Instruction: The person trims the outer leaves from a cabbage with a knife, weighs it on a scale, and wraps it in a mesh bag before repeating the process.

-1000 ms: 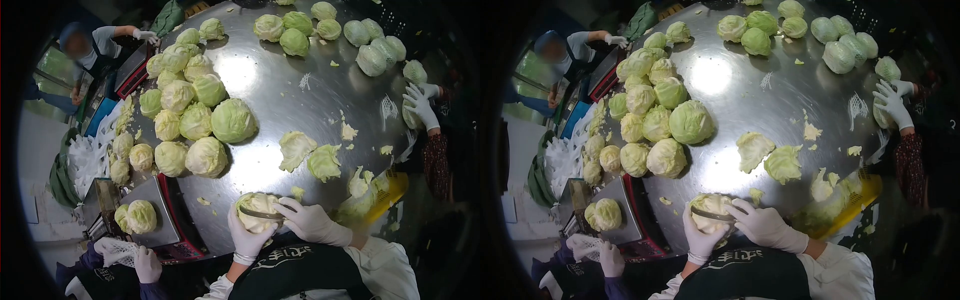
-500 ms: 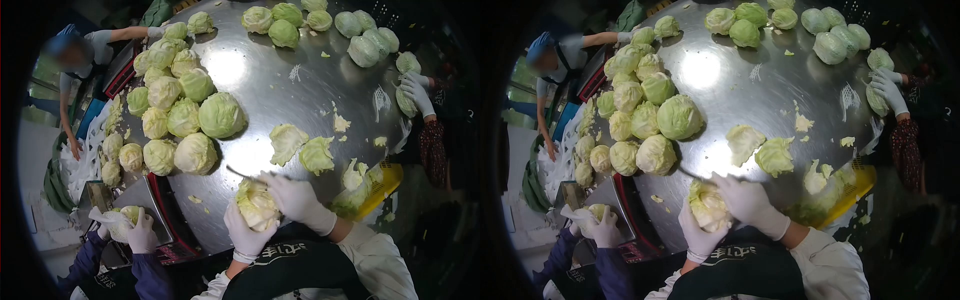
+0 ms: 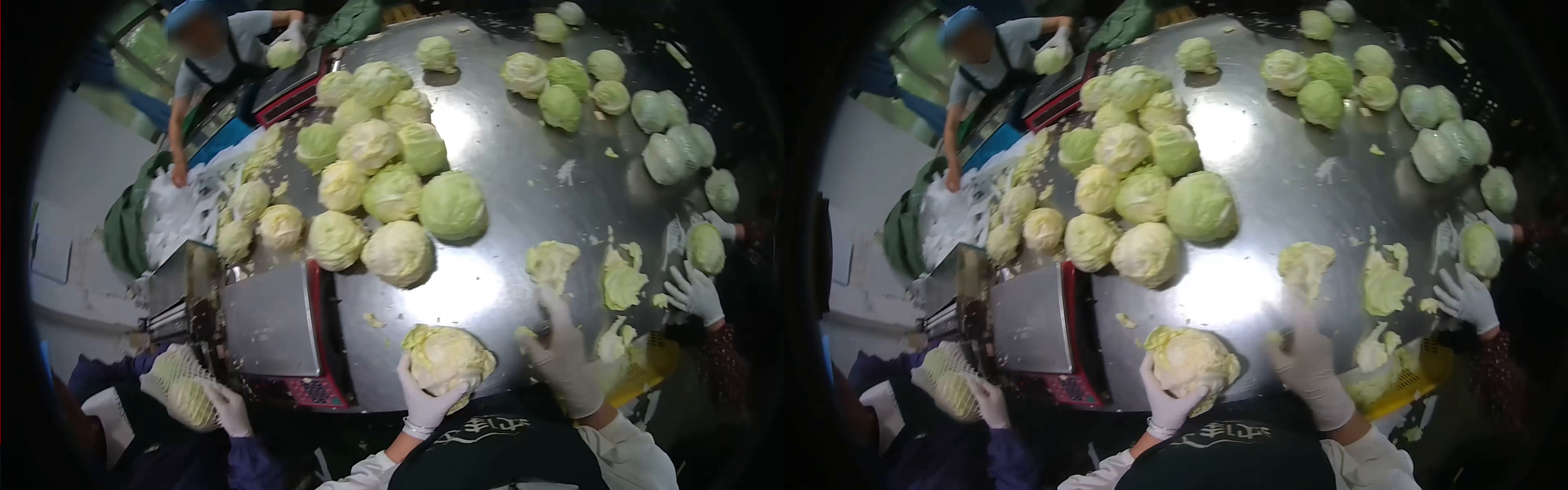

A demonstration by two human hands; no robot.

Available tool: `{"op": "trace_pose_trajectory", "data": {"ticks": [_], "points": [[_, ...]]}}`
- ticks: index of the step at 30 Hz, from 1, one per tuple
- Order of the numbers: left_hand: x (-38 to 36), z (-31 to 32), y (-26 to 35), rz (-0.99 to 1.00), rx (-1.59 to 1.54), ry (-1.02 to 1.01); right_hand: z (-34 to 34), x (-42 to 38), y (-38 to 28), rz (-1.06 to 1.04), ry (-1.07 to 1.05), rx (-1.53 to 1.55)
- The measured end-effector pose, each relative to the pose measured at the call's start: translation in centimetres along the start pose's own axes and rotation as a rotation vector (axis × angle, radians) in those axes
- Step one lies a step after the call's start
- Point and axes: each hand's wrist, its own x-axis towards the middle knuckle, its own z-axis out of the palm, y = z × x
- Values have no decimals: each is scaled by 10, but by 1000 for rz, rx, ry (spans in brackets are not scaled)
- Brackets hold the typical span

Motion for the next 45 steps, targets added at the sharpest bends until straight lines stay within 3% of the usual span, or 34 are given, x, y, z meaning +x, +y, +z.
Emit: {"op": "trace_pose_trajectory", "data": {"ticks": [2, 3, 5, 6, 8, 10, 12, 16, 19, 20, 22, 23, 24, 26, 28, 29, 30, 32, 34, 36, 40, 42, 43, 45], "points": [[-2, 8, 8, -31, 10, -19, 11, -8, -23, -55, -356, -83], [-3, 6, 7, -2, 72, -27, 21, -9, -18, -43, -360, -86], [-3, 8, 11, 47, 108, -48, 47, -6, 0, -282, -358, -51], [-6, 7, 8, 44, 101, -58, 45, -6, -7, -273, -351, -58], [-8, 7, 0, 64, 134, -72, 26, 6, -22, -142, -548, 220], [-3, 16, 12, 78, 72, -117, 12, 13, -16, -80, -642, 148], [-1, 13, 12, 164, 314, -150, 13, 11, 1, -216, -570, 106], [5, 16, 23, 196, 403, -158, 23, 5, 16, -347, -427, -64], [9, 5, 23, 77, 252, -156, 18, 14, 41, -11, -466, 65], [9, -3, 19, 37, 178, -192, 23, 16, 57, -17, -471, 70], [10, -20, 21, 4, 113, -211, 32, 21, 82, -54, -151, -6], [9, -29, 26, -89, -44, -246, 28, 24, 86, -69, -165, -1], [6, -40, 30, -186, -199, -277, 20, 24, 76, -185, -90, -132], [3, -57, 26, -193, -179, -300, 21, 16, 49, -307, -21, -242], [4, -50, 30, -202, -120, -345, 30, 8, 17, -379, -188, -72], [-1, -35, 38, -229, -83, -292, 37, 11, 9, -313, -377, 40], [-3, -28, 36, -227, -85, -288, 45, 12, 7, -317, -379, 38], [-3, -22, 31, -71, 102, -274, 59, 13, 9, -416, -641, 24], [-3, -26, 29, -128, 83, -285, 49, 15, -3, -311, -735, 67], [-4, -30, 30, -132, 113, -345, 35, 14, -15, 28, -900, 262], [1, -32, 21, -69, 165, -356, 49, 10, 2, -158, -773, 113], [6, -33, 25, -113, 173, -396, 57, 7, 3, -352, -561, -29], [6, -33, 30, -104, 177, -398, 54, 11, 6, -359, -553, -27], [4, -34, 43, -287, -71, -338, 38, 18, 25, -63, -423, 61]]}}
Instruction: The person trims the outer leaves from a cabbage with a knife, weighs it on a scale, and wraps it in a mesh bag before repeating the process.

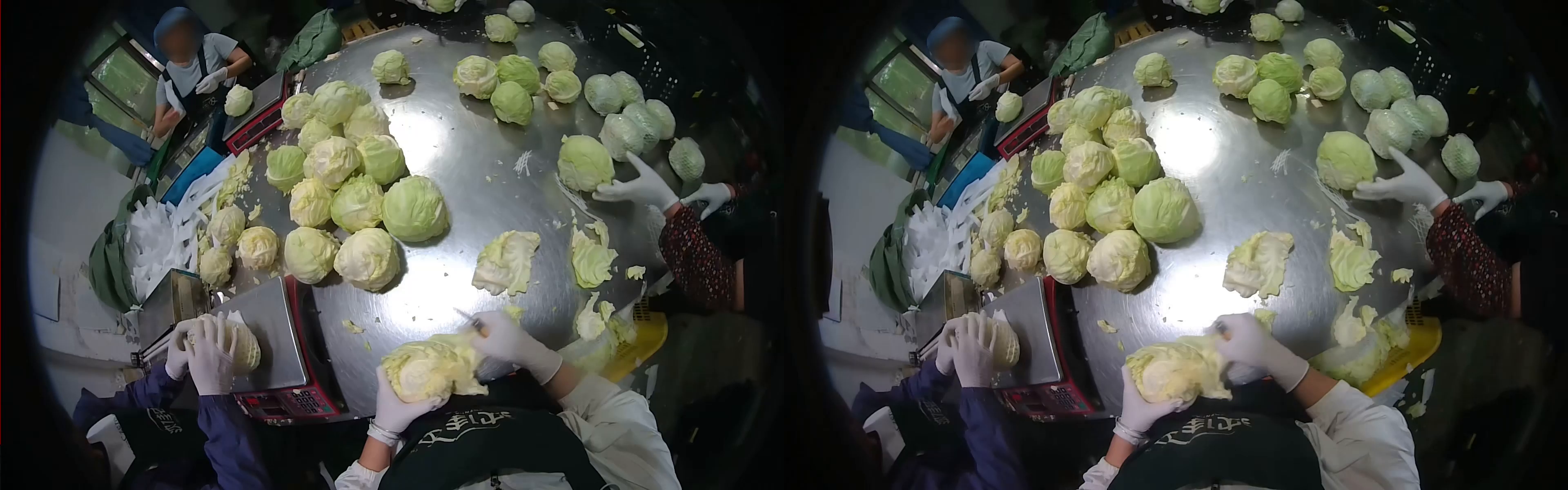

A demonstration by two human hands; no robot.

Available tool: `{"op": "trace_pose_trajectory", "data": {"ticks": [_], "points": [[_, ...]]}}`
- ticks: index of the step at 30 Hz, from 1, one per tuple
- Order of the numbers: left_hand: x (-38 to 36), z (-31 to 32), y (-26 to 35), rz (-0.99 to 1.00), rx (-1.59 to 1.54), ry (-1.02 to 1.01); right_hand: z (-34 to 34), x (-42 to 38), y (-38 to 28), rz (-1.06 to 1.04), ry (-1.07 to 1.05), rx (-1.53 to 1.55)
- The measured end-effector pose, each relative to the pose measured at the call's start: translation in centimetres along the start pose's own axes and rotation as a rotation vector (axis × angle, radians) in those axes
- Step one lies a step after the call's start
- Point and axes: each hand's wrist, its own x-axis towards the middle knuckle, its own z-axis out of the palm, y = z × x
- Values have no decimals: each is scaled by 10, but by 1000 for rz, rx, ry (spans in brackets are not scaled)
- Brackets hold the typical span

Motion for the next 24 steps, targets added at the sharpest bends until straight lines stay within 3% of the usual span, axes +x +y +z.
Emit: {"op": "trace_pose_trajectory", "data": {"ticks": [4, 6, 7, 9, 15, 19, 21, 24], "points": [[-8, -29, -36, 116, -79, -19, -43, -23, 74, 59, 298, -99], [-4, -32, -46, 45, -483, 136, -72, -38, 96, 151, 541, -54], [1, -31, -47, 46, -480, 126, -80, -44, 80, 151, 551, -52], [15, -27, -45, 194, -240, 74, -97, -66, 33, 84, 775, -576], [60, -10, -13, 190, 132, -310, -42, -47, -28, -281, 136, -105], [73, -5, 11, 216, 397, -435, -25, -32, -31, -298, 67, -162], [72, -2, 23, 390, 701, -464, -33, -30, -35, -298, 38, -336], [66, 0, 30, 405, 849, -440, -44, -30, -29, -336, 103, -366]]}}
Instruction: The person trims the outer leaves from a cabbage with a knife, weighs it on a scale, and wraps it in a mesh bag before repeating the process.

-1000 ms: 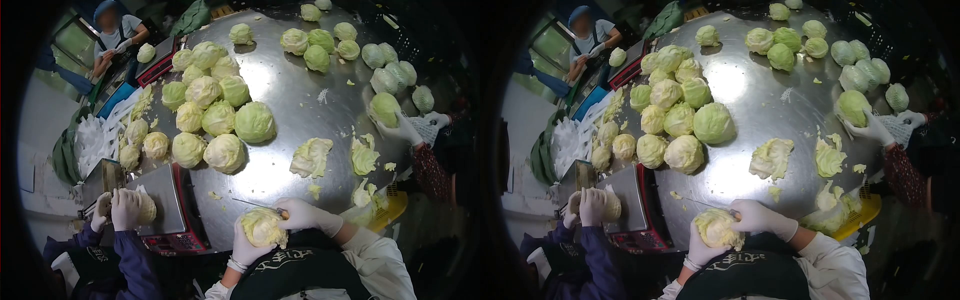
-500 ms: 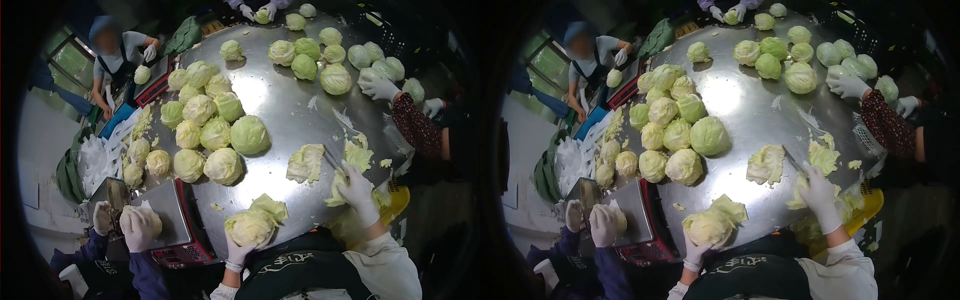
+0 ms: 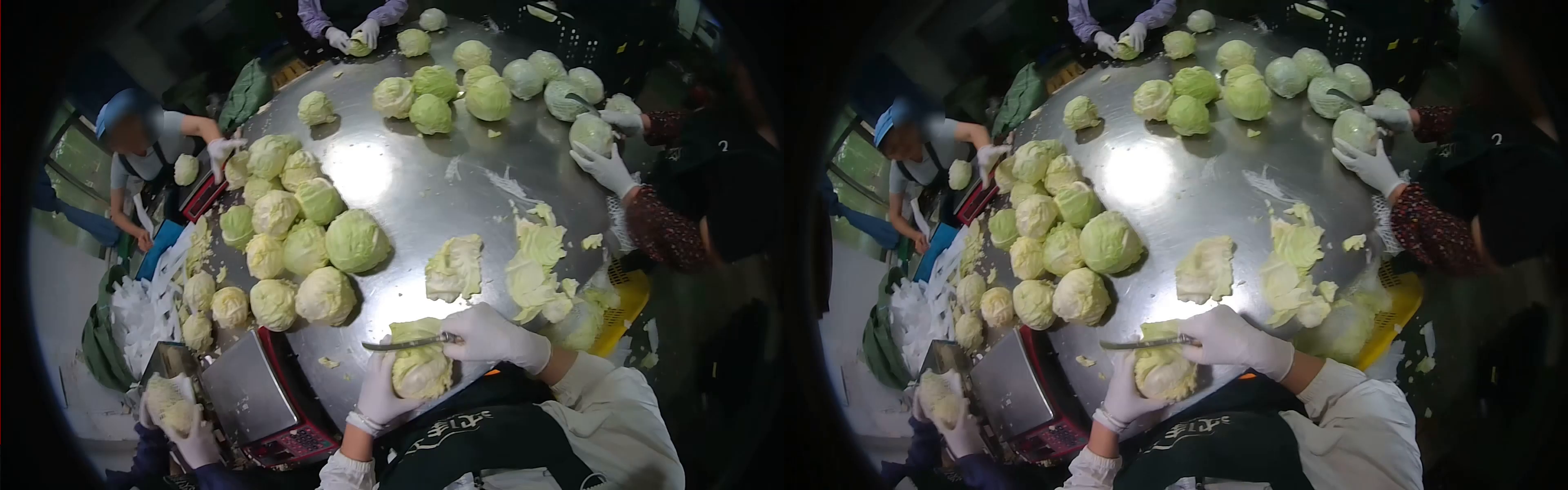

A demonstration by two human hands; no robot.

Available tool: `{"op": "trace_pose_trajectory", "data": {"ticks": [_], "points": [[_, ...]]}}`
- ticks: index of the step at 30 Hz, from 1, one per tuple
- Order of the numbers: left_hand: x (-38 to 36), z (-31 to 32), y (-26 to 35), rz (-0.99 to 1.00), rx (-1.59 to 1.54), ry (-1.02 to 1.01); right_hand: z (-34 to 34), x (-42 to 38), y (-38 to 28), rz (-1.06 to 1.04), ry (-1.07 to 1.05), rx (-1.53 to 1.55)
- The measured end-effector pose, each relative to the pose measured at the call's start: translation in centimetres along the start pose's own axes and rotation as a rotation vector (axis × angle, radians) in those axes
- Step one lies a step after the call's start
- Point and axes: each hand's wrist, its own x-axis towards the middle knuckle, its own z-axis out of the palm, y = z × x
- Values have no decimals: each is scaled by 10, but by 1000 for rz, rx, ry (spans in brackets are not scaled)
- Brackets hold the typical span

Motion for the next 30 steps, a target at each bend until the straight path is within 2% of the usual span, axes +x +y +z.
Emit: {"op": "trace_pose_trajectory", "data": {"ticks": [1, 3, 4, 6, 7, 9, 11, 12, 13, 14, 15, 17, 18, 20, 22, 23, 25, 26, 27, 28, 29, 30], "points": [[-1, 1, 1, 24, -21, -12, -5, -2, 10, 26, 5, -21], [-10, 0, -5, 108, 180, -26, -16, -1, 34, 181, 287, -39], [-16, -2, -6, 112, 212, -49, -29, -3, 40, 182, 289, -41], [-26, -3, -1, 70, 151, -55, -44, -3, 47, 464, 227, -172], [-30, -3, 8, 35, 81, -61, -39, 0, 39, 444, 210, -154], [-35, 9, 25, -34, 16, -71, -29, -7, 13, 81, 183, 197], [-32, 29, 28, -114, -44, 105, -14, -8, -14, -92, -38, 337], [-28, 34, 24, -147, -81, 109, -3, -6, -20, -93, -42, 341], [-29, 37, 17, -155, -82, 106, 10, -5, -24, -110, -142, 358], [-30, 40, 10, -93, -40, 119, 18, -5, -24, -127, -243, 372], [-31, 40, 7, -30, 0, 134, 22, -2, -17, -128, -248, 373], [-31, 32, 14, -37, -68, 139, 26, 3, -1, 80, -301, 497], [-32, 32, 8, -39, -49, 146, 23, 0, -4, 297, -161, 932], [-34, 23, 7, -40, 20, 129, 16, -1, 24, 511, 88, 704], [-48, 27, 2, -77, -5, 160, 32, -1, 84, 511, 285, 600], [-56, 30, 0, -107, -32, 182, 27, -2, 76, 511, 278, 603], [-61, 39, 5, -128, 60, 160, 1, -13, 35, 176, 214, 204], [-58, 46, 11, -116, -35, 238, 0, -14, 13, 58, 109, 263], [-54, 50, 15, -100, -131, 315, 1, -15, -9, 55, -17, 335], [-50, 50, 17, -100, -133, 308, 4, -14, -25, 52, -141, 407], [-44, 50, 18, -45, -78, 313, 10, -10, -36, 59, -139, 408], [-39, 49, 19, 9, -23, 319, 15, -6, -44, 42, -281, 312]]}}
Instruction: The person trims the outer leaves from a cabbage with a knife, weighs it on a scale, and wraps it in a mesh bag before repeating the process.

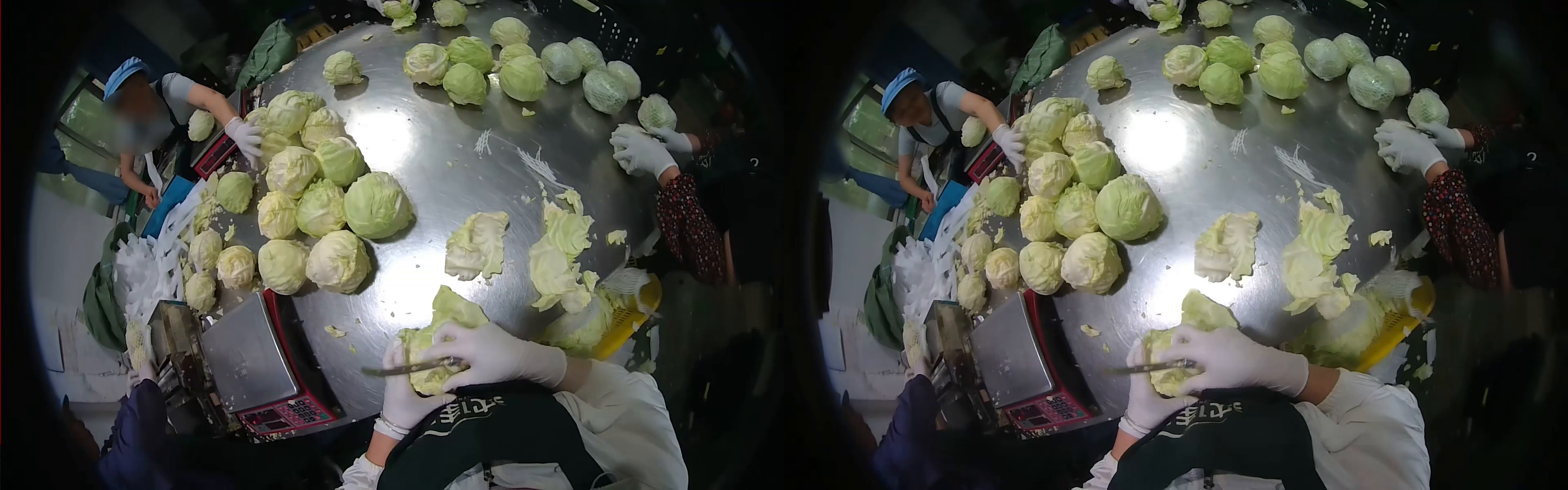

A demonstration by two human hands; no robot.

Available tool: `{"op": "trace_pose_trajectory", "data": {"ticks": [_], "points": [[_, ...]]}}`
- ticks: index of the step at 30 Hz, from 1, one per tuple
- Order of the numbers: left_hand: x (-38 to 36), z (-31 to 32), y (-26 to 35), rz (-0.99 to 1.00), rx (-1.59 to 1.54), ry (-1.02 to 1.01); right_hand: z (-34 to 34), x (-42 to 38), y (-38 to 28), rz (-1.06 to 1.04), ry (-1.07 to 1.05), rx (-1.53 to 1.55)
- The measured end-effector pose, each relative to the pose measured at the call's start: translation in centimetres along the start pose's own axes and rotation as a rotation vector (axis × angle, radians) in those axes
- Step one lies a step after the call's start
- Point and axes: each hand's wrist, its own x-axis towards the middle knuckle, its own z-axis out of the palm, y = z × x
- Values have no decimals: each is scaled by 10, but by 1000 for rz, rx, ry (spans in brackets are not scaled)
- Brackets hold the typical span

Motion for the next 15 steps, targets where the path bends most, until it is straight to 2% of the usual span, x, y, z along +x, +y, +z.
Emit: {"op": "trace_pose_trajectory", "data": {"ticks": [1, 2, 3, 4, 5, 7, 8, 10, 11, 13, 15], "points": [[2, 0, -1, -1, -3, -4, 3, 2, -3, 19, -139, -97], [4, -2, -4, 11, 26, -39, 6, 3, 7, 23, -140, -96], [6, -3, -7, 24, 54, -73, 10, 7, 27, -59, -94, -2], [10, -9, -2, -74, 33, -124, 10, 7, 37, -140, -48, 92], [12, -10, -2, -78, 29, -124, 6, 1, 42, -20, 72, 182], [14, -11, -2, -159, -206, -63, -11, -9, 65, 261, 335, 446], [13, -16, 0, -194, -161, -88, -22, -11, 84, 425, 479, 622], [9, -16, -4, -208, -160, -83, -52, -22, 85, 409, 633, 620], [7, -15, -6, -218, -159, -81, -52, -23, 81, 411, 632, 621], [8, -13, -5, -194, -133, -89, -51, -28, 66, 185, 753, -324], [12, -10, -4, -163, -110, -100, -40, -20, 48, 87, 520, -134]]}}
